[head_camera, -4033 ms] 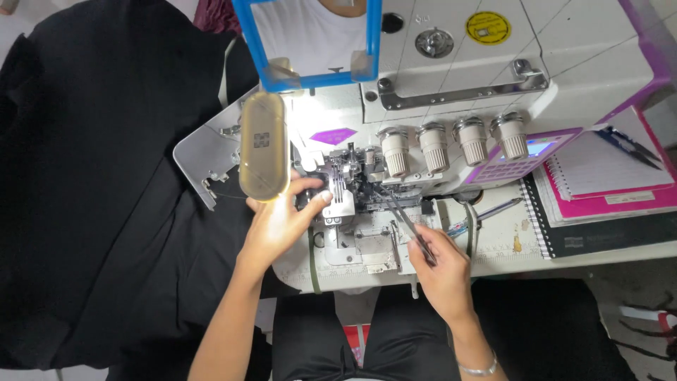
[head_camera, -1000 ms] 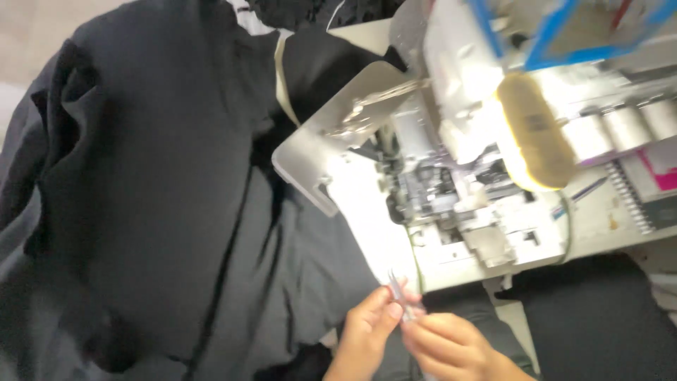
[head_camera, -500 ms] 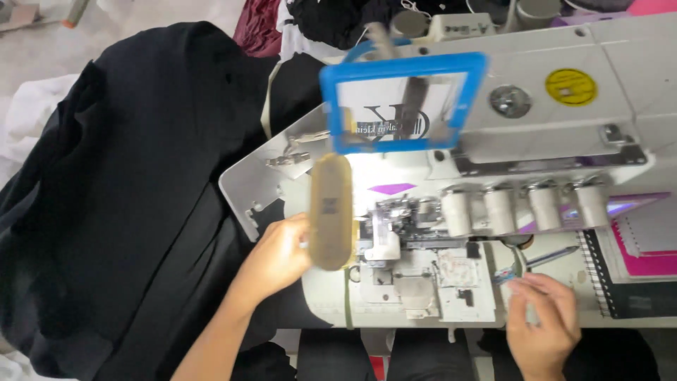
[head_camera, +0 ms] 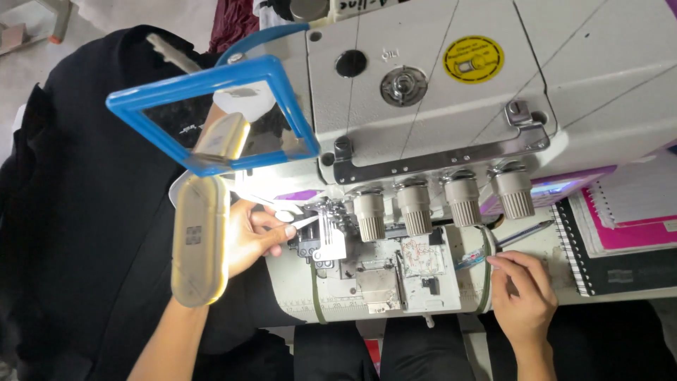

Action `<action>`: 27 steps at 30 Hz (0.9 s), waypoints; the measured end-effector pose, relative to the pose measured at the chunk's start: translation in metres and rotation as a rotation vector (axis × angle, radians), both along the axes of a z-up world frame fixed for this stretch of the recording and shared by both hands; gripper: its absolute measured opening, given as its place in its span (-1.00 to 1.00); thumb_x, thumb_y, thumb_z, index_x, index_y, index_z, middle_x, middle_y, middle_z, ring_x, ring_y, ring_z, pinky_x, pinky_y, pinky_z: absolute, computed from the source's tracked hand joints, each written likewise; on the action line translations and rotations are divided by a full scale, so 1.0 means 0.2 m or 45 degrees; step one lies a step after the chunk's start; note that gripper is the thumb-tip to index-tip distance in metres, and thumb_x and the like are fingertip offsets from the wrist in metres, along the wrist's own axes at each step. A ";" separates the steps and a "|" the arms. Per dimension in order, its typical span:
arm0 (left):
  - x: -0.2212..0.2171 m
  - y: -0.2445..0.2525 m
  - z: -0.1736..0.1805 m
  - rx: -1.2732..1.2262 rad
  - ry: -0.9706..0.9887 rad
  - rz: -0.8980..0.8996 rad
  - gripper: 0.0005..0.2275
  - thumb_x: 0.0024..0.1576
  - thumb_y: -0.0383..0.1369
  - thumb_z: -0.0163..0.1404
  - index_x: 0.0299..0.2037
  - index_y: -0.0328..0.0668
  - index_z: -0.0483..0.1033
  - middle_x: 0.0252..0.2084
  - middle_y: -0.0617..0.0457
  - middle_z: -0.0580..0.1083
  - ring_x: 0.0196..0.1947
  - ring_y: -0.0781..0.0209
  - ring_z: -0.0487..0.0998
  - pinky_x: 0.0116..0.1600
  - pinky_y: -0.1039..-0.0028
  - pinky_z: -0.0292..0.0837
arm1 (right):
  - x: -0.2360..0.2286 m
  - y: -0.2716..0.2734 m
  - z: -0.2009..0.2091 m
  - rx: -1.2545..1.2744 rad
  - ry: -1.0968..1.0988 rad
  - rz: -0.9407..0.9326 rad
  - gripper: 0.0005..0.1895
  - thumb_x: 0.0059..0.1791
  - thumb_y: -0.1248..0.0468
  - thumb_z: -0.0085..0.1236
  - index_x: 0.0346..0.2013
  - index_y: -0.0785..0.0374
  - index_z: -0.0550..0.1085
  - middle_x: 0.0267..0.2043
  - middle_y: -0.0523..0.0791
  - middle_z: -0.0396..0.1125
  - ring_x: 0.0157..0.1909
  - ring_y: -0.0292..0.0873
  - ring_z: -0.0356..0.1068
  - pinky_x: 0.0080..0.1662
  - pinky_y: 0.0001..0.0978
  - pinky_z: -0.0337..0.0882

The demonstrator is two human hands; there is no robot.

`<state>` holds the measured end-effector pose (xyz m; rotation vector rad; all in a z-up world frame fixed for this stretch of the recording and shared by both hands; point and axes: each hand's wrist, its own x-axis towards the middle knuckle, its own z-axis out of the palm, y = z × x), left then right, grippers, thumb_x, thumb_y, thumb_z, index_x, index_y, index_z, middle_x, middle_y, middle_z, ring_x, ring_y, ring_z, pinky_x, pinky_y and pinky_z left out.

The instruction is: The person uses tweezers to remove lint and debris from the needle plate and feed dogs of a serger sewing machine. They then use a small brush to clean the bobbin area and surrounding mechanisms before placing a black garment under the presser foot.

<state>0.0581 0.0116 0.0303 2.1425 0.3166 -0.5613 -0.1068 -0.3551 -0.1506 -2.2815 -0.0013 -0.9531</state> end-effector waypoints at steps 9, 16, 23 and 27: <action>0.08 -0.03 0.03 0.348 0.023 -0.345 -0.60 0.08 -0.18 0.33 -0.73 -0.19 0.56 -0.74 0.13 0.52 -0.73 0.45 0.25 -0.46 0.57 0.17 | 0.02 0.01 -0.05 -0.047 -0.052 -0.024 -0.70 0.00 0.77 0.14 -0.19 0.41 0.62 -0.11 0.06 0.42 -0.12 0.01 0.43 -0.04 -0.22 0.50; 0.02 -0.04 0.09 0.397 -0.023 -0.456 -0.63 0.20 -0.18 0.10 -0.63 -0.18 0.55 -0.52 0.15 0.65 -0.49 0.39 0.62 -0.16 0.54 0.51 | 0.02 0.01 -0.05 -0.091 -0.095 -0.040 -0.68 -0.04 0.80 0.12 -0.21 0.41 0.62 -0.13 0.05 0.42 -0.13 0.02 0.43 -0.04 -0.20 0.48; 0.05 -0.01 0.01 0.512 -0.047 -0.535 -0.56 0.15 0.04 0.08 -0.67 -0.05 0.55 -0.67 0.21 0.58 -0.61 0.43 0.56 -0.18 0.56 0.47 | 0.02 0.01 -0.06 -0.107 -0.118 -0.043 -0.67 -0.03 0.82 0.11 -0.22 0.43 0.63 -0.14 0.06 0.42 -0.13 0.04 0.43 -0.06 -0.19 0.49; 0.08 0.02 -0.02 0.264 -0.047 -0.405 -0.69 0.11 -0.16 0.22 -0.55 -0.23 0.66 -0.61 0.08 0.61 -0.63 0.39 0.52 -0.28 0.58 0.49 | 0.03 0.02 -0.05 -0.109 -0.124 -0.036 -0.68 -0.04 0.82 0.13 -0.22 0.44 0.63 -0.14 0.06 0.42 -0.13 0.03 0.43 -0.06 -0.20 0.49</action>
